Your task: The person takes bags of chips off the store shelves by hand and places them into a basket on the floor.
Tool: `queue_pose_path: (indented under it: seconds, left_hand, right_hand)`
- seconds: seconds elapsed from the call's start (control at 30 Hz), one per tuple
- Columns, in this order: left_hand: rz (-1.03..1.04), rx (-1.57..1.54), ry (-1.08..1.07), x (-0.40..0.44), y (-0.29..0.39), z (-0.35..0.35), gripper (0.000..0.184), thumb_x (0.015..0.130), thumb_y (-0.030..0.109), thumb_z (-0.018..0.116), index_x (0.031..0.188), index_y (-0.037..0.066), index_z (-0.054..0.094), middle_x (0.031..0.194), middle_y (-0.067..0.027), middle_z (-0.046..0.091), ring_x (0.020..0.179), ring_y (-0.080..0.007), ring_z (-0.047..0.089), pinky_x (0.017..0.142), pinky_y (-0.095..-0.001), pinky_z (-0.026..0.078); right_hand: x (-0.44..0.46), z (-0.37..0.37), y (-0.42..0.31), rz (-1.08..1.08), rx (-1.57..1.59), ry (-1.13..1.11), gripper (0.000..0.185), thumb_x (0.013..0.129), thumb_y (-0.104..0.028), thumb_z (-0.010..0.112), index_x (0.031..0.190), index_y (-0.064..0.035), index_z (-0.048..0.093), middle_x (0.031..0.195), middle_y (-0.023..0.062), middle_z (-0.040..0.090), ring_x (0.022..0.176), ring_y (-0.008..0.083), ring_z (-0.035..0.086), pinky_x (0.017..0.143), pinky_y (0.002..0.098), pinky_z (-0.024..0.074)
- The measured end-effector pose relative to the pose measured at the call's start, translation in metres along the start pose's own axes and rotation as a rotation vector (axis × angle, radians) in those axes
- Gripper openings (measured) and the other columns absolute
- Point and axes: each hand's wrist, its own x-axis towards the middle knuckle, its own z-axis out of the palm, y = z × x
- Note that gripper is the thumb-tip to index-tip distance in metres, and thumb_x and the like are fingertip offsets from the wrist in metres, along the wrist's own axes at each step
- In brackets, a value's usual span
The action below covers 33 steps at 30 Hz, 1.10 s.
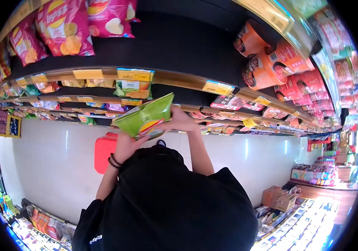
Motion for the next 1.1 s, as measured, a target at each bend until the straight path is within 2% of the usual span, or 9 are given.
queue_pose_path:
  seconds: [0.13, 0.23, 0.33, 0.47, 0.6, 0.67, 0.8, 0.9, 1.1]
  left_hand:
    - [0.023, -0.002, 0.070, 0.045, 0.025, 0.052, 0.066, 0.079, 0.026, 0.074, 0.130, -0.002, 0.044, 0.109, -0.0239, 0.061, 0.098, -0.0390, 0.061, 0.082, -0.0430, 0.050]
    - [0.130, 0.061, 0.176, 0.078, 0.027, 0.071, 0.067, 0.082, 0.024, 0.071, 0.132, -0.007, 0.037, 0.115, -0.0269, 0.056, 0.103, -0.0423, 0.057, 0.085, -0.0455, 0.048]
    - [0.144, 0.088, 0.293, 0.101, 0.039, 0.080, 0.065, 0.082, 0.021, 0.069, 0.131, -0.007, 0.037, 0.113, -0.0284, 0.055, 0.104, -0.0432, 0.056, 0.086, -0.0454, 0.048]
    - [0.034, 0.155, 0.323, 0.129, 0.031, 0.095, 0.056, 0.083, 0.013, 0.064, 0.128, -0.009, 0.038, 0.113, -0.0279, 0.054, 0.103, -0.0438, 0.055, 0.086, -0.0455, 0.047]
    - [0.021, -0.009, 0.449, 0.144, 0.013, 0.105, 0.044, 0.081, -0.002, 0.059, 0.122, -0.007, 0.045, 0.112, -0.0258, 0.055, 0.100, -0.0421, 0.055, 0.087, -0.0421, 0.045]
    - [0.110, -0.109, 0.571, 0.135, 0.022, 0.115, 0.043, 0.079, -0.007, 0.056, 0.121, -0.004, 0.048, 0.117, -0.0223, 0.055, 0.111, -0.0375, 0.053, 0.097, -0.0386, 0.041]
    - [0.239, -0.019, 0.405, 0.101, 0.033, 0.123, 0.044, 0.082, -0.009, 0.055, 0.125, 0.000, 0.048, 0.130, -0.0160, 0.052, 0.119, -0.0262, 0.051, 0.100, -0.0333, 0.040]
    - [0.181, 0.024, 0.277, 0.064, 0.028, 0.129, 0.039, 0.078, -0.009, 0.057, 0.115, 0.000, 0.054, 0.121, -0.0178, 0.057, 0.118, -0.0323, 0.052, 0.099, -0.0370, 0.041]
    - [-0.237, -0.147, -0.103, -0.004, 0.018, 0.106, 0.022, 0.086, -0.001, 0.058, 0.107, 0.000, 0.061, 0.106, -0.0139, 0.064, 0.102, -0.0243, 0.062, 0.089, -0.0328, 0.048]
  right_hand:
    - [-0.016, -0.048, 0.023, -0.170, 0.272, 0.262, 0.062, 0.070, -0.010, 0.083, 0.121, 0.0042, 0.051, 0.108, 0.0107, 0.064, 0.099, 0.0172, 0.061, 0.086, 0.0291, 0.0505]
    - [-0.018, -0.069, 0.018, -0.133, 0.278, 0.470, 0.058, 0.073, -0.006, 0.080, 0.122, 0.0029, 0.051, 0.114, 0.0106, 0.062, 0.100, 0.0157, 0.061, 0.088, 0.0293, 0.0506]
    - [-0.008, -0.081, 0.008, -0.218, 0.344, 0.460, 0.045, 0.076, -0.010, 0.078, 0.113, 0.0043, 0.057, 0.106, 0.0109, 0.065, 0.095, 0.0159, 0.062, 0.082, 0.0287, 0.0504]
    - [0.020, -0.102, 0.036, -0.026, 0.231, 0.485, 0.043, 0.080, -0.018, 0.076, 0.113, 0.0029, 0.058, 0.109, 0.0093, 0.064, 0.097, 0.0150, 0.060, 0.084, 0.0274, 0.0490]
    - [0.049, -0.113, 0.081, -0.101, -0.062, 0.587, 0.040, 0.084, -0.018, 0.070, 0.118, -0.0019, 0.057, 0.117, 0.0099, 0.060, 0.109, 0.0209, 0.056, 0.094, 0.0332, 0.0434]
    - [0.052, -0.108, 0.085, -0.171, -0.238, 0.709, 0.041, 0.085, -0.018, 0.067, 0.121, -0.0035, 0.055, 0.121, 0.0106, 0.058, 0.113, 0.0232, 0.054, 0.098, 0.0349, 0.0405]
    - [0.062, -0.107, 0.102, -0.190, -0.239, 0.672, 0.047, 0.084, -0.018, 0.068, 0.126, -0.0038, 0.050, 0.127, 0.0128, 0.054, 0.119, 0.0266, 0.050, 0.102, 0.0358, 0.0374]
    - [0.077, -0.098, 0.129, -0.285, -0.453, 0.744, 0.041, 0.089, -0.021, 0.055, 0.127, -0.0042, 0.049, 0.131, 0.0190, 0.050, 0.124, 0.0323, 0.045, 0.105, 0.0418, 0.0336]
    - [0.060, -0.085, 0.104, 0.078, -0.838, 0.652, 0.034, 0.088, -0.021, 0.054, 0.114, 0.0010, 0.054, 0.119, 0.0220, 0.055, 0.113, 0.0386, 0.050, 0.103, 0.0482, 0.0338]
